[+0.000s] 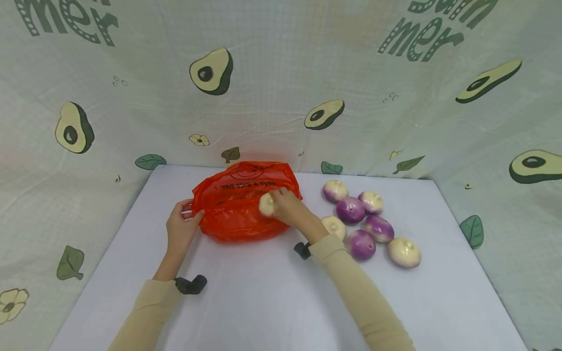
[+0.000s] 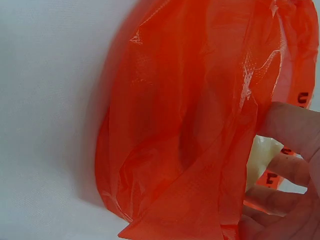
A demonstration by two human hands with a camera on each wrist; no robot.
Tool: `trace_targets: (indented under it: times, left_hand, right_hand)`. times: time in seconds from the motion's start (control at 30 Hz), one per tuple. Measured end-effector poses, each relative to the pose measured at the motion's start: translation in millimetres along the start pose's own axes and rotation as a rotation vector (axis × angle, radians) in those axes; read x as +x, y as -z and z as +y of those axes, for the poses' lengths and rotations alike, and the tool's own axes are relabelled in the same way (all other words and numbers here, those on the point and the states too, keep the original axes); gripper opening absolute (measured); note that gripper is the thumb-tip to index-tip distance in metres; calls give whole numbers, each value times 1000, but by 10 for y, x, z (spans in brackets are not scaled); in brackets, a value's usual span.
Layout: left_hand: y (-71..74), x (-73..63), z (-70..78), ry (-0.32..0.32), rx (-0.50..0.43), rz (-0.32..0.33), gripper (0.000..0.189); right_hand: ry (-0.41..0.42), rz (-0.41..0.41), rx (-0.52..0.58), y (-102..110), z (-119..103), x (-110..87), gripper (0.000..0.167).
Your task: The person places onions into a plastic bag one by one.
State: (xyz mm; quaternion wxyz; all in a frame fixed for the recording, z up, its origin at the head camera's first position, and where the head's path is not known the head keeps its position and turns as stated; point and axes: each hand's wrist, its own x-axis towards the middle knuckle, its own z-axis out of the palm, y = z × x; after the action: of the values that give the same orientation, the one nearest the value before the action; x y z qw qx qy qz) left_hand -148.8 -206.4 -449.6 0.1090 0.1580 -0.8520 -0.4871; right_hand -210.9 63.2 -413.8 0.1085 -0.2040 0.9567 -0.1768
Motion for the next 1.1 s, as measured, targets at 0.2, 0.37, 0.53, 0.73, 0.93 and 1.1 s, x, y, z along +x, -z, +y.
trace_targets:
  times: [0.2,0.37,0.53,0.73,0.93,1.1]
  left_hand:
    - [-6,1,-20,-4,-2,-3,46]
    - [-8,-1,-19,0,-2,-7,46]
    - [-13,0,-24,-3,2,-6,46]
    - [-9,-5,-33,-6,4,-6,46]
    - [-3,-11,-45,-8,0,-8,46]
    - [1,-14,-49,-17,-6,-5,45]
  right_hand:
    - [7,-27,-33,-7,-21,23,52]
    - [-11,-62,-76,-23,-26,61,54]
    - [-30,-74,-112,-26,-35,91,49]
    - [-49,-84,-130,-36,-35,111,49]
    - [-32,-65,-129,-32,-25,107,46]
    - [17,6,-94,19,-22,46,41]
